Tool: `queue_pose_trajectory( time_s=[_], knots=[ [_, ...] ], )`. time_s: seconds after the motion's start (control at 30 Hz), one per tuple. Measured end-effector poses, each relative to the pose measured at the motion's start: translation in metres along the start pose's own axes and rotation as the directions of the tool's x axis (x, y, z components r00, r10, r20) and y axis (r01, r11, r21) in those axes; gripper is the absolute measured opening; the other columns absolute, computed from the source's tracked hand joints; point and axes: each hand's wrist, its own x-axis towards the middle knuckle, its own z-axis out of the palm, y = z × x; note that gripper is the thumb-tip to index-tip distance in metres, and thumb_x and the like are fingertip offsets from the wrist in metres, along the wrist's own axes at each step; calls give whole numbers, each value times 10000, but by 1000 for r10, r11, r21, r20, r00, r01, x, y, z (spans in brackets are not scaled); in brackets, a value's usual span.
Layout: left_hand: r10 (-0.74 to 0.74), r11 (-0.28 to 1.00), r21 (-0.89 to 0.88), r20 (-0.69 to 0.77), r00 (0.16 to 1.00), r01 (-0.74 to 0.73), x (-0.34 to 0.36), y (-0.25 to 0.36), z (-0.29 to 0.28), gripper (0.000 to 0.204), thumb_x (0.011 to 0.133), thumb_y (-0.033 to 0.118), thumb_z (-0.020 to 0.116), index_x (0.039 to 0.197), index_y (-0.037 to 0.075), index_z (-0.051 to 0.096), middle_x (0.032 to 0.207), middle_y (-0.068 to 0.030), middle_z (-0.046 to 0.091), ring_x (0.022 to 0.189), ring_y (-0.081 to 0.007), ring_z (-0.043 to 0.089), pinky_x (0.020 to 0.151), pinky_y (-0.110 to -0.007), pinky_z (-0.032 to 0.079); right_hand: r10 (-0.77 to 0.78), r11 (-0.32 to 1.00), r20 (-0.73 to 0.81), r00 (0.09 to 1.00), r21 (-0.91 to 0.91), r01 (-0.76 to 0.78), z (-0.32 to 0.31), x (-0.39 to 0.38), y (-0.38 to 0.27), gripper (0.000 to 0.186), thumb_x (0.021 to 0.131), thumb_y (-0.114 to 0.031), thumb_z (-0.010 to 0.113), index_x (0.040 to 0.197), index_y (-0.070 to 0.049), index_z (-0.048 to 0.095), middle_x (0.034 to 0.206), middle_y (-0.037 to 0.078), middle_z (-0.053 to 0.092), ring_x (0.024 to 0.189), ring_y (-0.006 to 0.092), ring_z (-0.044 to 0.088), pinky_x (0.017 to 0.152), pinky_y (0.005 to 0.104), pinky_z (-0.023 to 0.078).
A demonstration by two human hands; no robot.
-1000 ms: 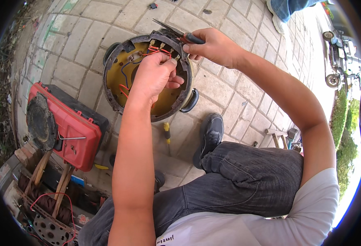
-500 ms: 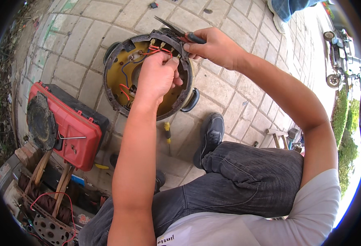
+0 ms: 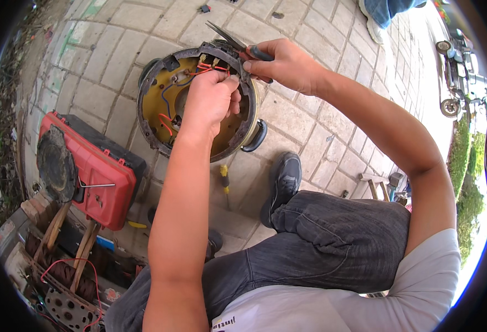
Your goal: The person sits on a tiled floor and uses pliers and a screwdriver to adjust wires and components inside a circular yellow device. They then place a black cover over the device and secure it with screws.
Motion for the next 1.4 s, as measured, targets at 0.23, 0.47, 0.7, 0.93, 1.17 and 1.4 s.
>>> queue_pose_trajectory(
  time_s=[0.23, 0.47, 0.7, 0.93, 1.17, 1.4],
  knots=[
    [5, 997, 80, -9, 1000, -5, -6, 2, -4, 145, 965, 179, 658, 988, 37, 679, 793, -32, 676, 596, -87, 586, 520, -242, 448, -55, 995, -54, 997, -90, 50, -2, -2, 6, 341, 909, -304, 693, 875, 34, 710, 661, 47, 609, 618, 130, 524, 582, 320, 439],
    [-5, 959, -279, -182, 983, -47, -12, -14, 14, 134, 942, 143, 706, 965, 14, 675, 785, -48, 675, 600, -119, 620, 540, -253, 505, 26, 987, 19, 999, -160, -23, -4, -6, -7, 254, 968, -222, 656, 979, 29, 693, 707, 11, 593, 688, 99, 518, 669, 283, 441],
    [78, 983, -146, -204, 976, -109, -4, -17, 18, 137, 945, 151, 704, 945, 18, 672, 775, -49, 670, 588, -124, 616, 538, -256, 505, -56, 995, 30, 998, -77, 58, -3, -3, 7, 311, 959, -286, 647, 897, 15, 693, 654, 20, 577, 637, 114, 505, 595, 307, 409],
    [16, 940, -326, -241, 970, -97, -10, -12, 18, 155, 942, 131, 688, 949, -22, 664, 778, -70, 669, 564, -139, 632, 496, -268, 519, -45, 998, -33, 998, 43, 47, -12, 1, -4, 262, 980, -203, 642, 1069, 43, 654, 743, 17, 596, 705, 97, 532, 670, 274, 455],
    [16, 947, -311, -199, 980, -78, -6, -15, 12, 169, 915, 191, 741, 942, 46, 660, 763, -26, 646, 601, -137, 639, 547, -270, 521, -132, 988, 43, 990, -74, 135, -20, 7, -17, 288, 946, -136, 650, 1180, 29, 629, 1010, 52, 673, 878, 103, 578, 792, 276, 492],
    [49, 934, -331, -253, 966, -134, -3, -20, 21, 127, 907, 162, 703, 882, 71, 618, 734, -17, 624, 562, -139, 627, 528, -277, 499, -223, 958, 21, 975, -177, 223, -17, 8, -10, 270, 946, -127, 651, 1167, 29, 645, 1059, 63, 691, 989, 109, 612, 882, 271, 499]
  ],
)
